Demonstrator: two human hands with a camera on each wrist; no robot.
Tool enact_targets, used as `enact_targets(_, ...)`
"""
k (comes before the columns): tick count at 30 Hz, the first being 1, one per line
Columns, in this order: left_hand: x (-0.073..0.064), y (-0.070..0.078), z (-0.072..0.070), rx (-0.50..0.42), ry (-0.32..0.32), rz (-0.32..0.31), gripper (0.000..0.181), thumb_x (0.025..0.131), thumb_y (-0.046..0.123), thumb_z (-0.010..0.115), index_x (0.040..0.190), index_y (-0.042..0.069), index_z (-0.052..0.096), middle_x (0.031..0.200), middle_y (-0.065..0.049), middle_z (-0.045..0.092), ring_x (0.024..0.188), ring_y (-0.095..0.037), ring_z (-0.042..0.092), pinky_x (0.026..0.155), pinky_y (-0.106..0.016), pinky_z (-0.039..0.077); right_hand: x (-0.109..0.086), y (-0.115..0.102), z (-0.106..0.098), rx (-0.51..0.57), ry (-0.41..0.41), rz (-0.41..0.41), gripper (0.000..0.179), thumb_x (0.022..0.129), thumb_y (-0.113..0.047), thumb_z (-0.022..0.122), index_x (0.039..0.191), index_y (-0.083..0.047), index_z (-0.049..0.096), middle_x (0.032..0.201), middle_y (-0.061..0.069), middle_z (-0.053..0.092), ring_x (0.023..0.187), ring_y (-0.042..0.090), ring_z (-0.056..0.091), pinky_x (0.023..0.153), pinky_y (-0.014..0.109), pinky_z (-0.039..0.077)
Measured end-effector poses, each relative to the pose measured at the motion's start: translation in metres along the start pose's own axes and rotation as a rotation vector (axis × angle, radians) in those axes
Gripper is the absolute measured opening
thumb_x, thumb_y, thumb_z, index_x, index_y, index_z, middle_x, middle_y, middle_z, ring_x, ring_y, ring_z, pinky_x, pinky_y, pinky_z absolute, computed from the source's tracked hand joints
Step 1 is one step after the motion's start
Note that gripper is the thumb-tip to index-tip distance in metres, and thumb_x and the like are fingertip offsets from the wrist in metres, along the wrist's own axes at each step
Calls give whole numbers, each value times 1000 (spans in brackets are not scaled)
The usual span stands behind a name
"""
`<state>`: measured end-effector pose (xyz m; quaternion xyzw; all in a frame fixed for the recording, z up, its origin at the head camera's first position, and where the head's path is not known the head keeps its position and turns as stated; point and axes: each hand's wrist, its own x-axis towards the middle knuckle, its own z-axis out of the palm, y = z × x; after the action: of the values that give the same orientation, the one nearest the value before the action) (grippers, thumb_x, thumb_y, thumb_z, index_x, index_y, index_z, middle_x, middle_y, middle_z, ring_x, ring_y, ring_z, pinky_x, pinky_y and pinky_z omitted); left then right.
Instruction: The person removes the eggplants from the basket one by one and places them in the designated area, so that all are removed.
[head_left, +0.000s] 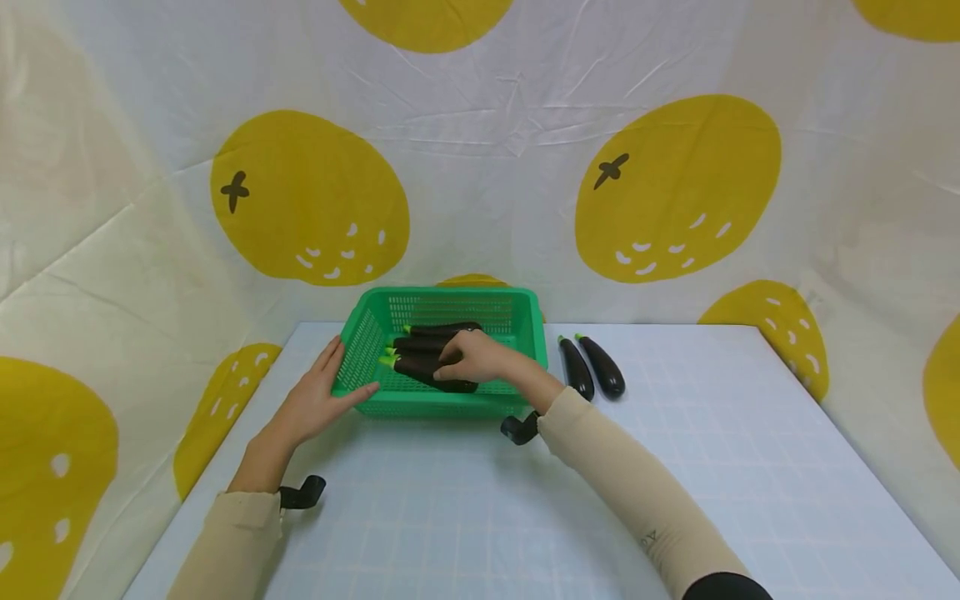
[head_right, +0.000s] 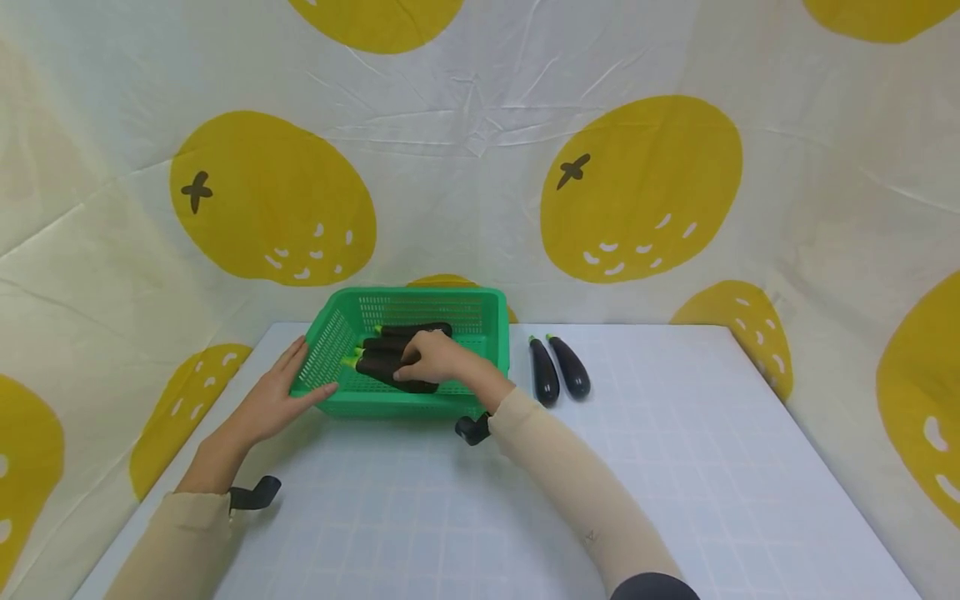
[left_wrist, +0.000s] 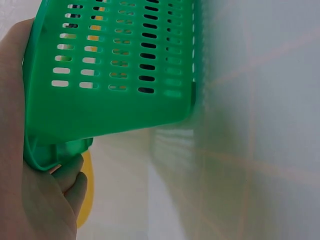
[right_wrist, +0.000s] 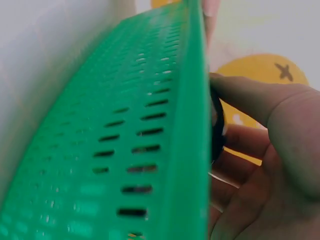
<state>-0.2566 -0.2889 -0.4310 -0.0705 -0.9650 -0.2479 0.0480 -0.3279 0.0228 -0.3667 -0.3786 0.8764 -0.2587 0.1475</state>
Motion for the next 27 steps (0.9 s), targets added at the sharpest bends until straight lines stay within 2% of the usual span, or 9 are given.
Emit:
enact_targets(9, 0, 0, 0, 1, 4, 4, 111, 92, 71, 58, 165, 5, 4, 172, -14, 2, 152, -49, 18, 113, -72, 25, -19, 3, -14, 28, 56, 18, 41, 100, -33, 68, 129, -4, 70, 132, 11, 68, 118, 26, 65, 100, 42, 52)
enact_targets(16, 0, 0, 0, 4, 12, 1, 112, 92, 71, 58, 165, 4, 5, 172, -16, 4, 152, -49, 19, 113, -73, 25, -31, 9, -21, 130, 99, 72, 42, 97, -35, 71, 126, -4, 72, 124, 8, 71, 108, 22, 66, 88, 36, 56)
enact_targets(24, 0, -1, 1, 0, 0, -7, 113, 91, 73, 58, 165, 6, 3, 172, -12, -1, 153, -47, 17, 113, -72, 25, -46, 17, -28, 245, 137, 137, 48, 95, -35, 73, 130, -2, 68, 129, 12, 67, 94, 20, 69, 76, 34, 59)
enact_targets(27, 1, 0, 1, 5, 3, -5, 113, 91, 73, 57, 165, 6, 4, 172, -13, 0, 153, -47, 17, 114, -72, 25, -52, 19, -32, 266, 142, 156, 46, 95, -34, 74, 128, -3, 68, 128, 11, 67, 93, 19, 69, 76, 33, 59)
